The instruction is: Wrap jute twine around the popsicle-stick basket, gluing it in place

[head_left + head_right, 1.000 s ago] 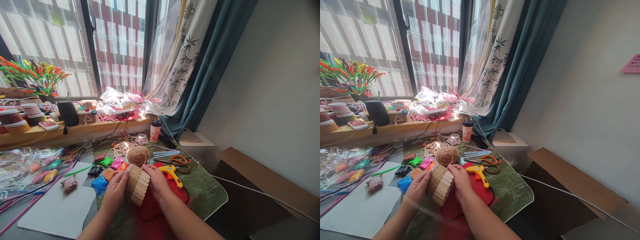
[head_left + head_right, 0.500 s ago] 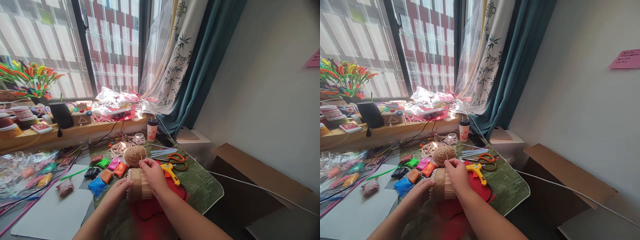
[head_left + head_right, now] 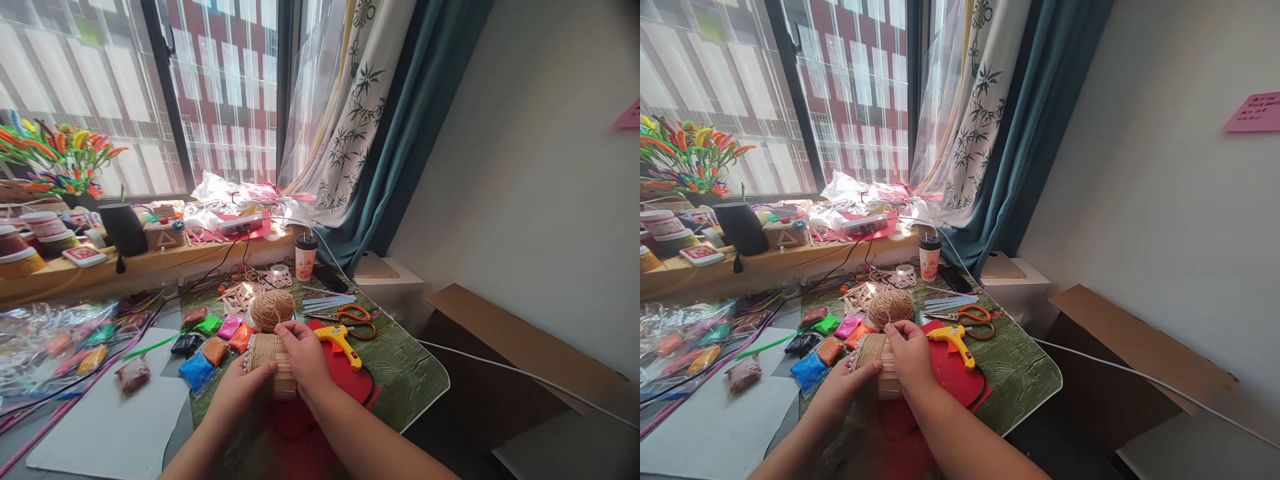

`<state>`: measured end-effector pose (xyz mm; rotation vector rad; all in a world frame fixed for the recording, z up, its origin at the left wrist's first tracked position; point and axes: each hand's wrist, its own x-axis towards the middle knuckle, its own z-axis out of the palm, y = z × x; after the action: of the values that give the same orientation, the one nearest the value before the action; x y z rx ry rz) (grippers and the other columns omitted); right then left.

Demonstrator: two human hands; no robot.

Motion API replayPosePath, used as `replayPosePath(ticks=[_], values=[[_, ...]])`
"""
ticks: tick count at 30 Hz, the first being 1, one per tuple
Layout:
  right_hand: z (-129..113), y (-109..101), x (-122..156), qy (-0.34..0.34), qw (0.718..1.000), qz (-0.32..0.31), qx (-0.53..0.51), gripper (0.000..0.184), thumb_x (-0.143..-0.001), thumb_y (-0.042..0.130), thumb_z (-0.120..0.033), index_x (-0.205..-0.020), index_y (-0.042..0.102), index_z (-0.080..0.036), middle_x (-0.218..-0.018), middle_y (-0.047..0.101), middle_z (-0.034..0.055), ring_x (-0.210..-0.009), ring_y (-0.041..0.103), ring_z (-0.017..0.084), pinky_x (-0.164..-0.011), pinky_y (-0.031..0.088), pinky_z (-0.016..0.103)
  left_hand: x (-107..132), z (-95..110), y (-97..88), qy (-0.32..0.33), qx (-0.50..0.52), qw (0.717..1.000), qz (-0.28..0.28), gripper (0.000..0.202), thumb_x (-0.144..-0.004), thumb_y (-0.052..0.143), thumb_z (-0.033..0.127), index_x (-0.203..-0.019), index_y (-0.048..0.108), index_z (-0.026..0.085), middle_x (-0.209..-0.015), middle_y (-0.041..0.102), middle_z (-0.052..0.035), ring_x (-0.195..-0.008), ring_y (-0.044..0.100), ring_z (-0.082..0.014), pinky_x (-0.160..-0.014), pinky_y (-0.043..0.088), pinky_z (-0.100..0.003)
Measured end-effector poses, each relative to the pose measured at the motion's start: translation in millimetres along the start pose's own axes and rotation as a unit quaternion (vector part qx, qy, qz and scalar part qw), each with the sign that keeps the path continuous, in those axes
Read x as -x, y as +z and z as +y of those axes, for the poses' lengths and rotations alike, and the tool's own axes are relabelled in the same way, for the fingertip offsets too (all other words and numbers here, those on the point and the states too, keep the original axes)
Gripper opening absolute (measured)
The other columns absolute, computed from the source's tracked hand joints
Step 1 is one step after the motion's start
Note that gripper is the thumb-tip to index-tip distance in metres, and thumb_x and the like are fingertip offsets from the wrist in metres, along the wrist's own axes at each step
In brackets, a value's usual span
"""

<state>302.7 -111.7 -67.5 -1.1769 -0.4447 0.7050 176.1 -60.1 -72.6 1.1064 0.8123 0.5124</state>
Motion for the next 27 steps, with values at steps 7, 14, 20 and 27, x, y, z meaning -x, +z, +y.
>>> replayPosePath(ticks=[7, 14, 20, 27], values=[[-2, -1, 1, 0.075, 0.996, -0.007, -0.05, 0.031, -0.061, 0.086, -0.044, -0.074, 0.074, -0.019, -0.074, 0.073, 0.0019, -0.071, 0.064, 0.019, -0.067, 0.049, 0.029, 1, -2, -2.5, 0.056, -0.035, 0.998, -0.022, 0.053, -0.064, 0.091, 0.04, -0.105, 0.076, 0.011, -0.101, 0.084, -0.0151, -0.099, 0.078, -0.0385, -0.081, 0.063, -0.041], [-8, -6, -1, 0.073, 0.996, -0.028, -0.053, 0.035, -0.054, 0.091, -0.043, -0.072, 0.075, -0.018, -0.108, 0.075, 0.0086, -0.094, 0.068, 0.023, -0.083, 0.051, 0.032, -2, -8, -13.3, 0.13, -0.081, 0.984, -0.092, 0.043, -0.073, 0.086, 0.039, -0.106, 0.078, 0.014, -0.105, 0.084, -0.0127, -0.099, 0.077, -0.036, -0.088, 0.061, -0.041], [0, -16, -2, 0.054, 0.997, -0.044, -0.022, 0.035, -0.058, 0.09, -0.043, -0.075, 0.073, -0.018, -0.102, 0.076, 0.0088, -0.092, 0.067, 0.024, -0.084, 0.05, 0.036, -4, -6, -15.6, 0.116, -0.125, 0.976, -0.137, 0.043, -0.075, 0.085, 0.043, -0.108, 0.079, 0.015, -0.106, 0.083, -0.0128, -0.099, 0.075, -0.0345, -0.09, 0.059, -0.04], [10, -17, 9, -0.103, 0.989, -0.024, 0.099, 0.016, -0.071, 0.079, -0.035, -0.072, 0.071, -0.021, -0.097, 0.072, 0.0075, -0.098, 0.066, 0.026, -0.095, 0.046, 0.038, -10, 6, -21.5, -0.007, -0.058, 0.989, -0.136, 0.058, -0.062, 0.094, 0.043, -0.109, 0.077, 0.014, -0.101, 0.084, -0.0133, -0.096, 0.077, -0.0331, -0.084, 0.06, -0.037]])
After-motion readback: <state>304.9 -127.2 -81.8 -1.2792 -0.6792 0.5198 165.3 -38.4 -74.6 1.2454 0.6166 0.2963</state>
